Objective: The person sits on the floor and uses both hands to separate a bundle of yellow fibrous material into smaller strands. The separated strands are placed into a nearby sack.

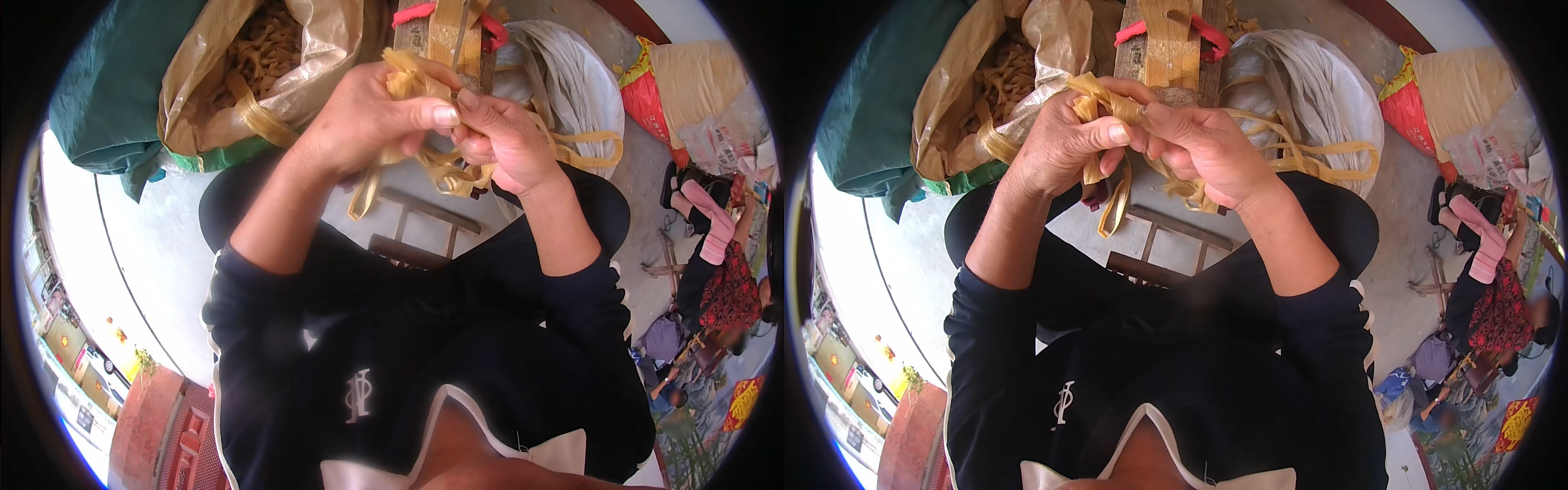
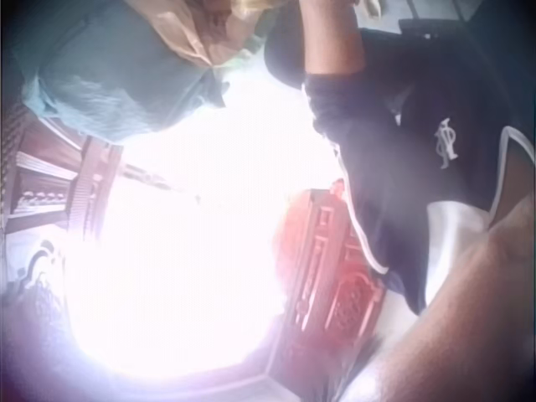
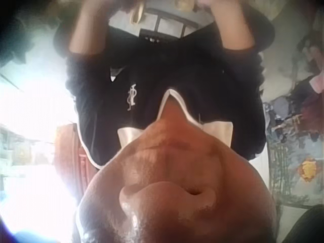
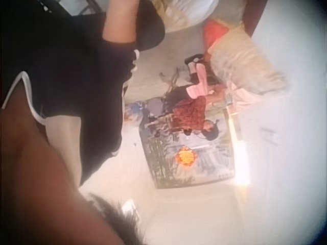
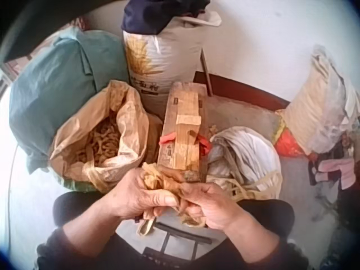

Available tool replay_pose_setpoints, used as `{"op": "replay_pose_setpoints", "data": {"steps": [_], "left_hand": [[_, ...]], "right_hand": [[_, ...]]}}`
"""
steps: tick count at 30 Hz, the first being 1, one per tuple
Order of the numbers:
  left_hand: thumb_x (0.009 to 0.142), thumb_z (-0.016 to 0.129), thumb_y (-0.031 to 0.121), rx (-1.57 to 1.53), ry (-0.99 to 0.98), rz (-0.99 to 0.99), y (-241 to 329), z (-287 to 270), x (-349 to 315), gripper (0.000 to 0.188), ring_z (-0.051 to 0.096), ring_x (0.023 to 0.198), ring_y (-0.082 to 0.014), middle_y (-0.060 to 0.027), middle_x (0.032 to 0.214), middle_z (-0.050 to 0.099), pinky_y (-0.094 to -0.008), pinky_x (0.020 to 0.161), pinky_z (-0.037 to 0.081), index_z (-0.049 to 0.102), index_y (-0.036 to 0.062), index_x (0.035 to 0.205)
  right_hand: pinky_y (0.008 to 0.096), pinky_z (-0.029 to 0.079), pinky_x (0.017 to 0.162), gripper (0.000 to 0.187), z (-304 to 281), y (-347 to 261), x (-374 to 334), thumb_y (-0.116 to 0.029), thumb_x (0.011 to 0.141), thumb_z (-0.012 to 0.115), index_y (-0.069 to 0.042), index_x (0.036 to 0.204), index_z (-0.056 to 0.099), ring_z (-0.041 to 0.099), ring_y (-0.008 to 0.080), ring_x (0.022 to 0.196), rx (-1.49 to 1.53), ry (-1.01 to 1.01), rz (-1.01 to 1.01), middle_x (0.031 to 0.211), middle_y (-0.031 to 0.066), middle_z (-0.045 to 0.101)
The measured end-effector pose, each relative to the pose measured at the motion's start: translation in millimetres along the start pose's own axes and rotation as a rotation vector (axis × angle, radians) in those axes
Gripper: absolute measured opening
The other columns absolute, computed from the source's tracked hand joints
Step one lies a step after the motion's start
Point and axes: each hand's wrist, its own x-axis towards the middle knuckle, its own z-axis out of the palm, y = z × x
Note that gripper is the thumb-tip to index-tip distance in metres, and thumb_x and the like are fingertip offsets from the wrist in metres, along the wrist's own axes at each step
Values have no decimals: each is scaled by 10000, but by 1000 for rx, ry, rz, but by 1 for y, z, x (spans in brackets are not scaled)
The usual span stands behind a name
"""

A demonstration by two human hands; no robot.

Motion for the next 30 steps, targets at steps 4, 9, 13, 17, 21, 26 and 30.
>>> {"op": "replay_pose_setpoints", "data": {"steps": [4, 9, 13, 17, 21, 26, 30], "left_hand": [[835, 685, 84, -91, 192, -41, 1, 4, 2, 173, 432, 430, -61, -56, 678, 578, -189, 405, 351, 615, 2, 971], [892, 597, 156, 91, 328, 30, -3, 2, 22, 177, 440, 520, -61, -27, 691, 573, -214, 509, 384, 630, 4, 976], [897, 617, 219, 324, 449, 69, -22, 1, 46, 266, 511, 578, -71, -11, 740, 608, -217, 543, 428, 645, 12, 1061], [915, 593, 198, 697, 540, 123, -37, -15, 56, 242, 596, 771, -84, -61, 897, 656, -231, 630, 488, 658, 24, 1071], [944, 503, 102, 664, 424, 508, -31, 1, 34, 234, 572, 1086, -151, -112, 1255, 575, -242, 868, 470, 638, 10, 1112], [909, 583, 259, -75, 277, -208, -24, 24, 9, 288, 539, 619, -83, -40, 717, 592, -238, 525, 426, 635, -19, 849], [890, 634, 264, 122, -364, -433, -7, 30, -4, 266, 520, 535, -88, -41, 649, 612, -243, 489, 421, 674, 16, 803]], "right_hand": [[199, 194, 451, 280, -16, -4, 1, -302, 862, 693, -30, 805, 655, 279, 16, 499, -124, 105, -76, 566, -76, 420], [165, 385, 600, 130, -25, -11, 10, -120, 844, 713, -7, 854, 648, 498, 21, 674, -605, 434, -471, 757, -31, 611], [252, 446, 598, 168, -39, -9, 38, -193, 808, 738, -65, 858, 642, 561, 121, 641, -1126, 728, -591, 716, 15, 636], [364, 485, 572, 246, -55, -6, 48, -306, 767, 752, -104, 823, 624, 630, 281, 615, -1270, 839, -648, 685, 69, 658], [316, 473, 527, 195, -27, -3, 31, -160, 736, 770, -96, 794, 595, 612, 226, 588, -1215, 585, -976, 665, 32, 625], [289, 439, 477, 166, 3, -3, 14, -42, 727, 738, -69, 735, 574, 572, 218, 528, -1193, 64, -1180, 618, 57, 571], [246, 401, 463, 114, -16, -12, 0, -53, 827, 692, -6, 763, 609, 523, 120, 484, -943, 239, -972, 573, 43, 564]]}}
